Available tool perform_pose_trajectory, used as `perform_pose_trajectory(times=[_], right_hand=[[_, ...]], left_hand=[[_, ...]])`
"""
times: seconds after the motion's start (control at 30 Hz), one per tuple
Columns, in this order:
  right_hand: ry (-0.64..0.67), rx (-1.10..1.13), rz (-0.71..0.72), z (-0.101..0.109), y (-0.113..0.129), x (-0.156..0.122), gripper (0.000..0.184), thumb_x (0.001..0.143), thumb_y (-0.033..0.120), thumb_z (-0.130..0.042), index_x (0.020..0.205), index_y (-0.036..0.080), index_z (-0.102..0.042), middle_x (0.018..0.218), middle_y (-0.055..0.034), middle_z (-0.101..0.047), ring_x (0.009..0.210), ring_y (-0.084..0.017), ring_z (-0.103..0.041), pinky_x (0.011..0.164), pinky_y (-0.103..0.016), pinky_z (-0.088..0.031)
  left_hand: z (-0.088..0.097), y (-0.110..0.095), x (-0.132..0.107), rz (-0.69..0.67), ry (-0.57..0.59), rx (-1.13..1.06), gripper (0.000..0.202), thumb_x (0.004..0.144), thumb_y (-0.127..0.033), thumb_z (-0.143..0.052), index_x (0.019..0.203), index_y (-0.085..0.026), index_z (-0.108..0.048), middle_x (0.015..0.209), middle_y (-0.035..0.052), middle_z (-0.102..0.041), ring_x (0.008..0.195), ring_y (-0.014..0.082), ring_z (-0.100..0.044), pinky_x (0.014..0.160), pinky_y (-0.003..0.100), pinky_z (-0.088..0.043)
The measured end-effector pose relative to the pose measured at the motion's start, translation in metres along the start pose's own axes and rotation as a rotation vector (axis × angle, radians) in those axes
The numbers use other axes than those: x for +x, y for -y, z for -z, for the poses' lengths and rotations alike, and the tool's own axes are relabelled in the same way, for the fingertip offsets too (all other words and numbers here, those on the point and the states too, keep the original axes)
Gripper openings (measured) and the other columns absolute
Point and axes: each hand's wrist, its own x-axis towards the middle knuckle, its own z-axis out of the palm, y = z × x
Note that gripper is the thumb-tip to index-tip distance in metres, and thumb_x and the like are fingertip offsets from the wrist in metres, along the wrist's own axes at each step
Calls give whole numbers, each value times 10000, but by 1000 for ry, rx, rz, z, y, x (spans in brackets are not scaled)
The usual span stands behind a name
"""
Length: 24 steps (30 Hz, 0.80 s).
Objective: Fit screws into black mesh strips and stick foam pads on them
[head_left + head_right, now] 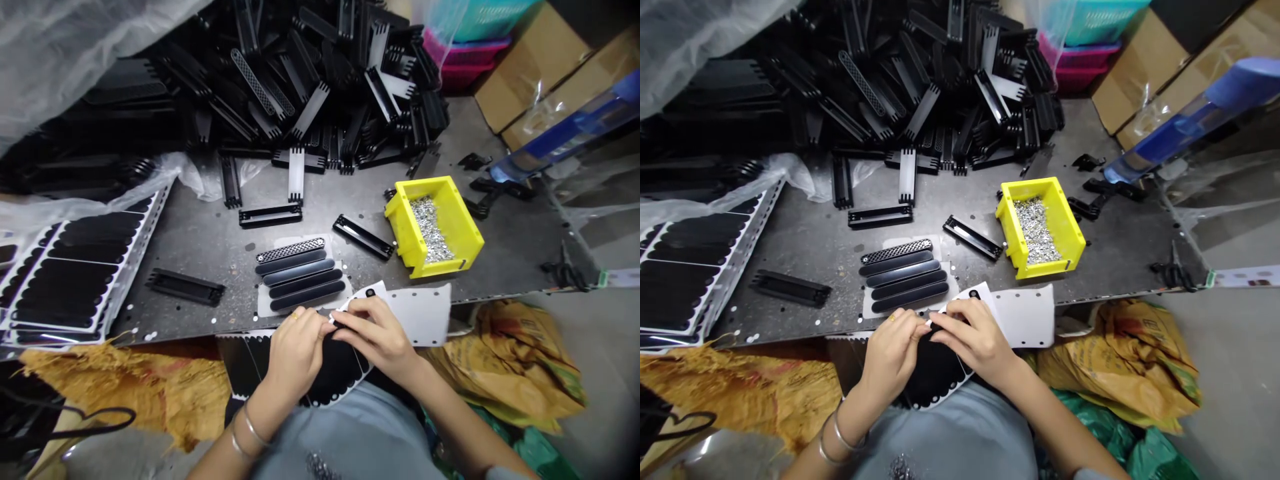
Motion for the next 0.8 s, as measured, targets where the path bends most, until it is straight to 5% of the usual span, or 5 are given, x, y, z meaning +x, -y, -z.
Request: perform_pose_trajectory(times=[0.13, 0.33, 0.5, 0.63, 0.8], right_hand=[[98, 179, 54, 24, -6, -12, 313, 948, 80, -665, 1213, 236, -722, 1000, -67, -683, 967, -208, -673, 815, -361, -588], [16, 500, -426, 63, -6, 29, 200, 941, 262, -725, 1128, 315, -676, 1069, -44, -576, 815, -173, -687, 693, -345, -627], [207, 85, -105, -2, -18, 111, 391, 1031, 210, -570, 1408, 296, -630, 1130, -84, -686, 1032, -219, -680, 932, -416, -589], [337, 71, 75, -54, -34, 149, 179, 1035, 276, -606, 1100, 242, -770, 1107, -69, -753, 1004, -218, -678, 915, -409, -551], [389, 152, 121, -68, -45, 159, 149, 1011, 251, -643, 967, 217, -781, 1033, -55, -763, 898, -193, -620, 847, -371, -529]], left_hand=[[-11, 7, -5, -23, -126, 52, 298, 1070, -141, -438, 816, -193, -583, 705, 20, -604, 666, 184, -535, 634, 314, -407], [-13, 17, -10, -171, -294, 180, 229, 964, -201, -721, 1190, -207, -688, 839, -4, -738, 725, 153, -639, 731, 309, -450], [28, 48, 14, 220, -366, 120, 213, 990, -228, -677, 1197, -267, -705, 958, 20, -762, 936, 207, -669, 903, 369, -441], [55, 85, 35, 474, -266, -128, 236, 1057, -296, -531, 1149, -228, -736, 989, 41, -750, 939, 206, -663, 870, 346, -491], [52, 101, 41, 560, -239, -397, 256, 1037, -323, -539, 1043, -207, -767, 987, 47, -724, 871, 175, -685, 747, 274, -524]])
